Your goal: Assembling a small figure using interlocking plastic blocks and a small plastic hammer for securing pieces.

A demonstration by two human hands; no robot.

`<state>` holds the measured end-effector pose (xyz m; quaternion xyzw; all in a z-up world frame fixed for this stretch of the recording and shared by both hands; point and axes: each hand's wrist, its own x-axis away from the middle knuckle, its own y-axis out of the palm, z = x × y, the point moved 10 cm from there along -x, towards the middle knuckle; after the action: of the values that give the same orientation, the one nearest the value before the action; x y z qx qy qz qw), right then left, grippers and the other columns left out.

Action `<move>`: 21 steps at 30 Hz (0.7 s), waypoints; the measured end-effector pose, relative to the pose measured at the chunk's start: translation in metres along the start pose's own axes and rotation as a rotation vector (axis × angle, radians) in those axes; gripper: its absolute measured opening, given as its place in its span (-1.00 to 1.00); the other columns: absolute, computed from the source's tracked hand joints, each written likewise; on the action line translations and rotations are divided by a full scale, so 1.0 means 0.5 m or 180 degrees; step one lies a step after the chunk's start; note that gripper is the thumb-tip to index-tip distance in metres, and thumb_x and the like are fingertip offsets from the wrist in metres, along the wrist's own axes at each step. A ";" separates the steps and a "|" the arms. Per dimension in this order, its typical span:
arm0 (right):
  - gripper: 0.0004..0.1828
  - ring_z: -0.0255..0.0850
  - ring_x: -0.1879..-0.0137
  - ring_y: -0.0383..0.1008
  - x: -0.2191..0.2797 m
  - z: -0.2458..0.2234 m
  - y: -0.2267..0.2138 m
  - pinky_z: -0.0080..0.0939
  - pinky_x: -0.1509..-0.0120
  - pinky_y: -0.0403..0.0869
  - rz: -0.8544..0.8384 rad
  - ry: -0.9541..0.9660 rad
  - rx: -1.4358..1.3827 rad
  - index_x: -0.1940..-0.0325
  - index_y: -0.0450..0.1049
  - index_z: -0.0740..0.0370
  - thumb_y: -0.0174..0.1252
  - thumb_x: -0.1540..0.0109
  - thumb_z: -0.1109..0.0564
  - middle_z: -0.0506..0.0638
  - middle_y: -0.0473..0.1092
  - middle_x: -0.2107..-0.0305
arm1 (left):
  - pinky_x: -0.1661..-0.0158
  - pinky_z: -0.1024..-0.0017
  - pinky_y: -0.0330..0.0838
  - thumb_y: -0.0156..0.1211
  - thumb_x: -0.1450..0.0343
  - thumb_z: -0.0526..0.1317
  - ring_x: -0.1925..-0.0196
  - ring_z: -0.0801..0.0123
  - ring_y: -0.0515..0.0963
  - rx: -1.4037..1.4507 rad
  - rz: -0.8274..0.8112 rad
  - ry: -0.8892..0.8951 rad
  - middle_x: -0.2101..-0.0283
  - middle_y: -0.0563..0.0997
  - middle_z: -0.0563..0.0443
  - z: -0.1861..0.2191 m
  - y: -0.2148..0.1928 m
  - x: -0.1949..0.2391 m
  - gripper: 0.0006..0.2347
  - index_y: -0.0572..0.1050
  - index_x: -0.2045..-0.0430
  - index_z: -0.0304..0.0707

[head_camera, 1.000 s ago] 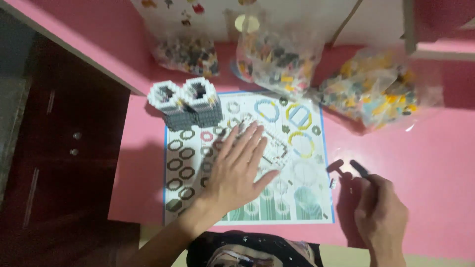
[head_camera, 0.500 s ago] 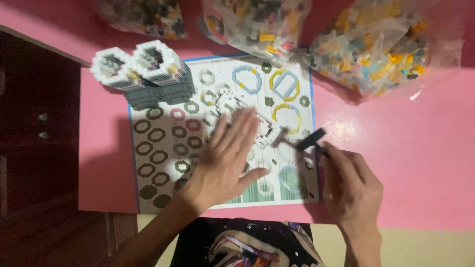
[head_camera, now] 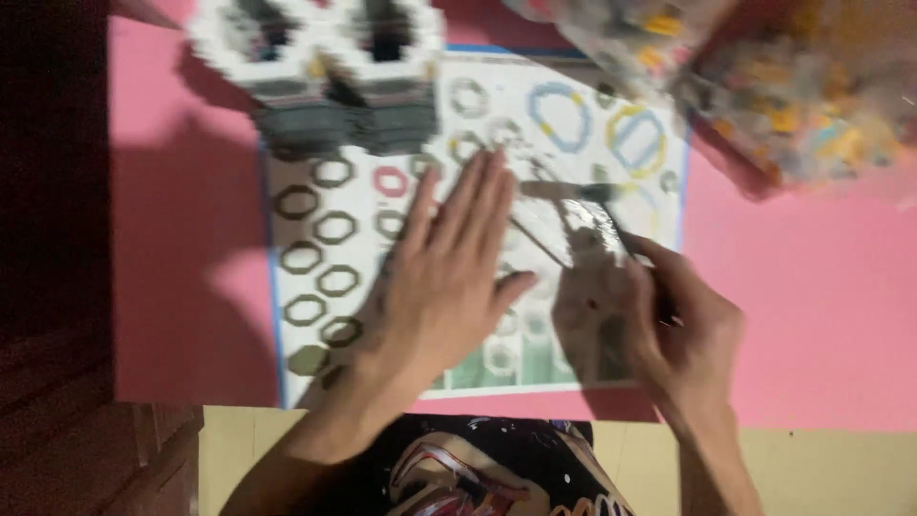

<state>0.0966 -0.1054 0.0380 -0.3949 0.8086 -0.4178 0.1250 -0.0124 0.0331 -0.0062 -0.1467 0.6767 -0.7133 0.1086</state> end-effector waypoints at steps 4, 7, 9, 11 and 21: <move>-0.79 -0.36 0.51 0.10 0.023 0.006 -0.022 -0.30 0.37 0.17 0.0768 0.0096 0.0335 -0.17 0.56 0.35 0.12 -0.53 0.19 -0.08 0.31 0.57 | -0.58 0.03 -0.52 -0.47 -0.61 0.35 -0.72 0.11 -0.24 0.0222 0.0137 -0.0077 -0.66 -0.15 -0.18 0.000 0.010 0.006 -0.23 -0.11 -0.59 -0.30; -0.76 -0.34 0.52 0.16 0.016 -0.007 -0.016 -0.28 0.42 0.17 0.0796 0.0110 0.0294 -0.14 0.55 0.40 0.11 -0.54 0.15 -0.04 0.34 0.57 | -0.60 0.03 -0.49 -0.40 -0.61 0.37 -0.71 0.14 -0.22 0.0236 0.0191 -0.0037 -0.67 -0.14 -0.16 -0.006 -0.003 0.004 -0.21 -0.10 -0.60 -0.30; -0.75 -0.33 0.49 0.17 0.013 -0.008 -0.015 -0.28 0.43 0.17 0.0821 0.0289 0.0154 -0.13 0.56 0.42 0.10 -0.55 0.16 -0.01 0.38 0.55 | -0.61 0.02 -0.47 -0.35 -0.61 0.38 -0.71 0.15 -0.19 0.0280 0.0211 -0.0022 -0.67 -0.13 -0.16 -0.005 -0.002 0.005 -0.20 -0.08 -0.60 -0.31; -0.84 -0.26 0.48 0.36 0.017 -0.051 -0.031 -0.31 0.40 0.31 0.1208 -0.0360 -0.0147 -0.07 0.45 0.61 0.01 -0.55 0.38 0.15 0.40 0.53 | -0.60 -0.02 -0.53 -0.21 -0.57 0.31 -0.71 0.11 -0.20 0.0409 0.0187 0.0047 -0.66 -0.11 -0.17 0.000 0.009 0.007 -0.26 0.06 -0.57 -0.24; -0.81 -0.34 0.51 0.18 -0.040 0.002 -0.015 -0.25 0.38 0.22 0.0503 -0.0152 0.0154 -0.05 0.56 0.34 0.09 -0.50 0.18 -0.07 0.32 0.57 | -0.61 0.06 -0.54 -0.33 -0.60 0.37 -0.72 0.19 -0.25 0.0482 0.0072 -0.0029 -0.67 -0.20 -0.17 -0.002 0.011 -0.001 -0.19 -0.17 -0.59 -0.30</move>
<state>0.1141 -0.0939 0.0404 -0.3366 0.8237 -0.4166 0.1863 -0.0126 0.0339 -0.0120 -0.1337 0.6219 -0.7605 0.1305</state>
